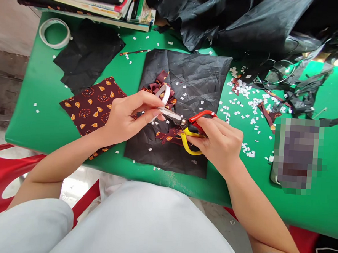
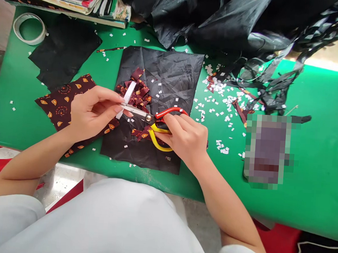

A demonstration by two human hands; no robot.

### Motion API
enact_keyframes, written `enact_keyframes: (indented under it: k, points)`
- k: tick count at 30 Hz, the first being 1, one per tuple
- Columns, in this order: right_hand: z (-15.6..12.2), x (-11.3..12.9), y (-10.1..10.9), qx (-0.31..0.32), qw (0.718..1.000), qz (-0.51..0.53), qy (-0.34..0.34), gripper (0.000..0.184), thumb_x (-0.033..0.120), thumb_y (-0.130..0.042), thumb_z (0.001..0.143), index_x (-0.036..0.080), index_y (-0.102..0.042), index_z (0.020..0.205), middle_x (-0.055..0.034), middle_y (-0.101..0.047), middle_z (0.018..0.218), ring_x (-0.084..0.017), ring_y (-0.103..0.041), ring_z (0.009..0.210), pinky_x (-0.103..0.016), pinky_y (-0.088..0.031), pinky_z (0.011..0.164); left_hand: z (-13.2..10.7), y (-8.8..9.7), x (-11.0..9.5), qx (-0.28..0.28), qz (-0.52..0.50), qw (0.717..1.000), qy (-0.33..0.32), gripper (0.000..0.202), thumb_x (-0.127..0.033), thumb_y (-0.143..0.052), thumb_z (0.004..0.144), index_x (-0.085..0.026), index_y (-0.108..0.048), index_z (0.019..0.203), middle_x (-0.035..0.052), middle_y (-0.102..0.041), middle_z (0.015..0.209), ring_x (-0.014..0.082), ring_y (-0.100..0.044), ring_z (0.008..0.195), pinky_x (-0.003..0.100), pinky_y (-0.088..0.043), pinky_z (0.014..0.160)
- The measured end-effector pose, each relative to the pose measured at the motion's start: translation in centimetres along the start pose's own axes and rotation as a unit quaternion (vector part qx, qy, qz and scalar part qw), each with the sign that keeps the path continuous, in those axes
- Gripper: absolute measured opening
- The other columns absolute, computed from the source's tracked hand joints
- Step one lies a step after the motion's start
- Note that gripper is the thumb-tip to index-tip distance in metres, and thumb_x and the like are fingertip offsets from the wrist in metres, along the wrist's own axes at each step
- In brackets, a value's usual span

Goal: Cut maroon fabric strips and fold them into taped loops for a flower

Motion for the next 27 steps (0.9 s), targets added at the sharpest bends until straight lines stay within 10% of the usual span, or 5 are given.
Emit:
enact_keyframes:
  k: [16,22,27]
  points:
    - [-0.4,0.1,-0.1,-0.043,0.998,-0.034,0.011,0.031,0.047,-0.055,0.082,0.021,-0.054,0.067,0.0017,-0.047,0.049,-0.01,-0.042,0.047,-0.024,-0.029,0.045,0.2,0.6,0.1,-0.036,0.096,0.981,-0.163,0.009,-0.015,-0.057,0.084,-0.023,-0.06,0.087,-0.0047,-0.068,0.072,0.0098,-0.067,0.072,0.021,-0.054,0.067]
    - [-0.3,-1.2,0.0,-0.067,0.992,-0.043,-0.097,0.025,0.046,-0.056,0.079,0.021,-0.057,0.073,-0.0013,-0.054,0.054,-0.014,-0.049,0.049,-0.027,-0.032,0.046,0.9,2.8,1.5,-0.126,0.311,0.927,-0.166,0.016,-0.02,-0.059,0.082,-0.025,-0.059,0.097,-0.0026,-0.07,0.083,0.0109,-0.068,0.073,0.019,-0.049,0.06]
    - [0.0,-3.4,0.2,-0.093,0.978,-0.062,-0.174,0.015,0.035,-0.058,0.076,0.022,-0.056,0.082,-0.0003,-0.057,0.059,-0.014,-0.051,0.051,-0.027,-0.031,0.048,2.2,4.1,4.3,-0.085,0.424,0.899,-0.067,0.017,-0.027,-0.049,0.088,-0.022,-0.058,0.101,-0.0008,-0.067,0.072,0.0103,-0.061,0.062,0.019,-0.047,0.061]
Point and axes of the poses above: each hand's wrist, its own z-axis towards the middle knuckle, its own y-axis out of the back of the hand, x = y × z, the point moved 2 cm from there along z, towards the middle knuckle
